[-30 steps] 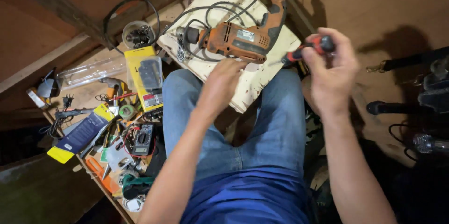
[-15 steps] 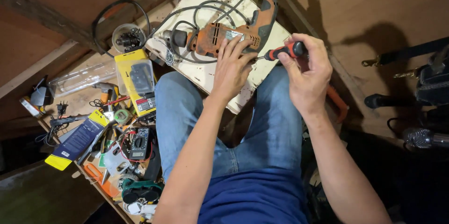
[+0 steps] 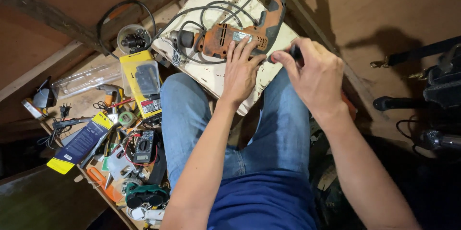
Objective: The person uses a screwdriver to unscrew the casing of an electric drill resting on their lap. They remove the screws and set them aside, then use a multimeter to test the drill's internal components before reassembling the casing.
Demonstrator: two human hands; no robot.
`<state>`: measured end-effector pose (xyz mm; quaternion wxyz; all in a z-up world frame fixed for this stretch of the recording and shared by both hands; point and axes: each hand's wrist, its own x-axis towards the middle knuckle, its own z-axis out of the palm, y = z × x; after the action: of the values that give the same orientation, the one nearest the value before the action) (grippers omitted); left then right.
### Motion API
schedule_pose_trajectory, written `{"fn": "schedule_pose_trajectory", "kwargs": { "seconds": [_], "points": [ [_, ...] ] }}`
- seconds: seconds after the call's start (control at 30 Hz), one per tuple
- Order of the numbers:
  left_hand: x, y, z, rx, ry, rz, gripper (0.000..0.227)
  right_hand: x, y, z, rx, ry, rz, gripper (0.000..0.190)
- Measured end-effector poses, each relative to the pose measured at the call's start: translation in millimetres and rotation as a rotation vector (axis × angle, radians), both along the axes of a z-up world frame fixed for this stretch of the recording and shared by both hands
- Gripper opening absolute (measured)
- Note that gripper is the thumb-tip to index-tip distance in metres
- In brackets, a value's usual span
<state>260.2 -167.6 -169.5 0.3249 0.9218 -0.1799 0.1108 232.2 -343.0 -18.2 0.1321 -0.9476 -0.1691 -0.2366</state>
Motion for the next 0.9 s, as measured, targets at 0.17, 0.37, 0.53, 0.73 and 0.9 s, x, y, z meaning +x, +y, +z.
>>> {"fn": "schedule_pose_trajectory", "kwargs": {
  "seconds": [0.17, 0.37, 0.53, 0.73, 0.9],
  "points": [
    [4, -10, -1, 0.008, -0.040, 0.048, 0.027, 8, -3, 26, -0.087, 0.151, 0.178, 0.019],
    [4, -10, 8, -0.035, -0.064, 0.046, 0.016, 19, 5, 37, 0.106, 0.493, 0.400, 0.035],
    [11, -23, -17, -0.054, -0.099, 0.110, 0.015, 19, 13, 41, -0.154, 0.480, 0.025, 0.054],
    [5, -16, 16, -0.018, -0.071, 0.082, 0.032, 27, 2, 30, -0.164, 0.412, 0.213, 0.018],
    [11, -13, -3, -0.054, -0.044, 0.030, 0.013, 23, 6, 37, 0.100, 0.537, 0.207, 0.054]
  ]
}}
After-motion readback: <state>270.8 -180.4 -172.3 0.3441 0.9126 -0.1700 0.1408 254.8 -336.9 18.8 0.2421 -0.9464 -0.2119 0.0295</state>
